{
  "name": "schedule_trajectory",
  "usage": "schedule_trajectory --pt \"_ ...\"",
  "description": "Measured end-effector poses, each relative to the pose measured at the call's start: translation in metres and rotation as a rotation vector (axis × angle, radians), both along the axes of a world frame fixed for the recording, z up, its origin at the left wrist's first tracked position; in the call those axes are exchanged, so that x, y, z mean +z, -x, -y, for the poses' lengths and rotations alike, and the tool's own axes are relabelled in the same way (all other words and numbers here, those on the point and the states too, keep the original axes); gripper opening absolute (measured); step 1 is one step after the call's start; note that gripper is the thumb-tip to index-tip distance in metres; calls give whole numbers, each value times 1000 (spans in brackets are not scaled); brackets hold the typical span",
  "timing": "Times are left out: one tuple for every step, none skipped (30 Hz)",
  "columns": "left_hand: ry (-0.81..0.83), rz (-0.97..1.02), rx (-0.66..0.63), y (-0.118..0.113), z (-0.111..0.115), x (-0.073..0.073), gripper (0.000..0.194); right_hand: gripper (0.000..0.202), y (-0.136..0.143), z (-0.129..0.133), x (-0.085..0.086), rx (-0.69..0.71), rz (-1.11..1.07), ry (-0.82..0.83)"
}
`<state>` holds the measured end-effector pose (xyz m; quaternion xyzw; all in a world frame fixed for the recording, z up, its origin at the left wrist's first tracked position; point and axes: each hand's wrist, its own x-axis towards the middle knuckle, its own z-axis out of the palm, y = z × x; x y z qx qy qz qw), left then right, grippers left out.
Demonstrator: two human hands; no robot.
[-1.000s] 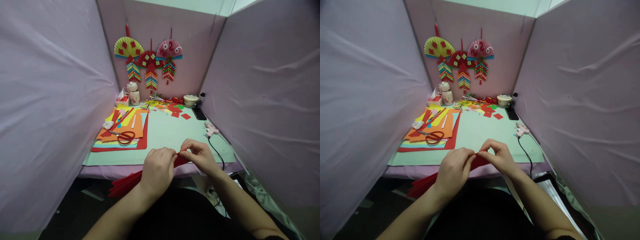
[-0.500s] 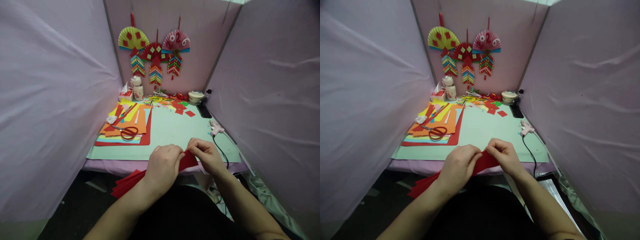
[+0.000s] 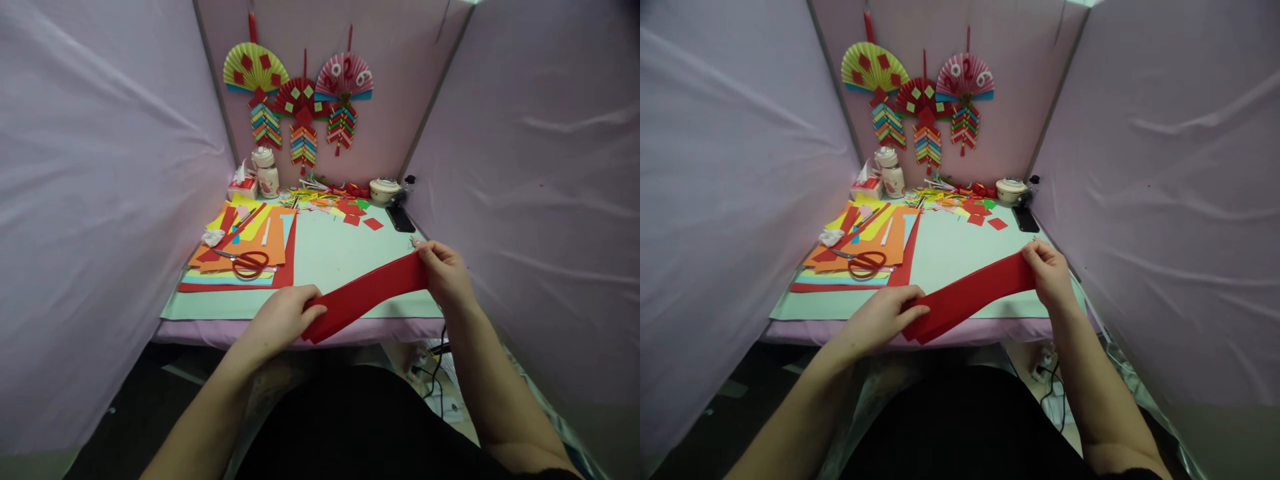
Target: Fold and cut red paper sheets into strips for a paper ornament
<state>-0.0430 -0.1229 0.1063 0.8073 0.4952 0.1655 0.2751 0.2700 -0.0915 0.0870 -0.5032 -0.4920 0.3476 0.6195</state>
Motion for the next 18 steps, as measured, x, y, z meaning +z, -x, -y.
schedule_trajectory --pt "35 45 -12 4 -4 -2 15 33 -4 -2 -3 -5 -33 8" --pt "56 95 -15 7 -9 -4 15 33 -8 -5 -7 -9 -55 9" --pt "58 141 -6 10 -13 -6 15 33 -12 -7 -11 -9 -61 2" --pt "37 179 16 11 -18 -8 15 32 -15 -9 -16 -6 -48 -12" --pt "-1 205 51 11 -22 -11 15 30 -18 -11 -20 -2 -19 -31" --pt "-50 219 92 11 -25 -12 15 28 -21 -13 -23 5 22 -49" --pt "-103 225 131 9 -27 -14 15 25 -25 -14 -25 16 70 -62" --pt "-155 226 162 8 -29 -15 14 22 -28 -15 -27 33 125 -69" --pt "-206 221 183 7 -30 -16 13 20 -30 -15 -27 49 182 -76" --pt "-258 209 191 5 -31 -17 12 18 -33 -15 -27 65 244 -85" --pt "-317 190 188 4 -32 -19 11 17 -35 -15 -27 74 311 -105" --pt "-383 165 176 2 -34 -22 10 15 -36 -14 -28 71 385 -138" --pt "-455 138 159 1 -36 -25 11 14 -36 -14 -30 53 471 -187" --pt "-527 109 140 0 -39 -30 12 12 -35 -14 -33 20 564 -246" --pt "-590 80 119 -1 -42 -36 14 10 -34 -14 -39 -22 659 -302" --pt "-633 46 98 -2 -45 -43 16 9 -32 -14 -46 -57 750 -341" --pt "-649 7 76 -2 -48 -50 17 11 -31 -14 -54 -72 834 -358" --pt "-631 -41 47 -3 -50 -58 16 13 -29 -14 -62 -55 908 -349"
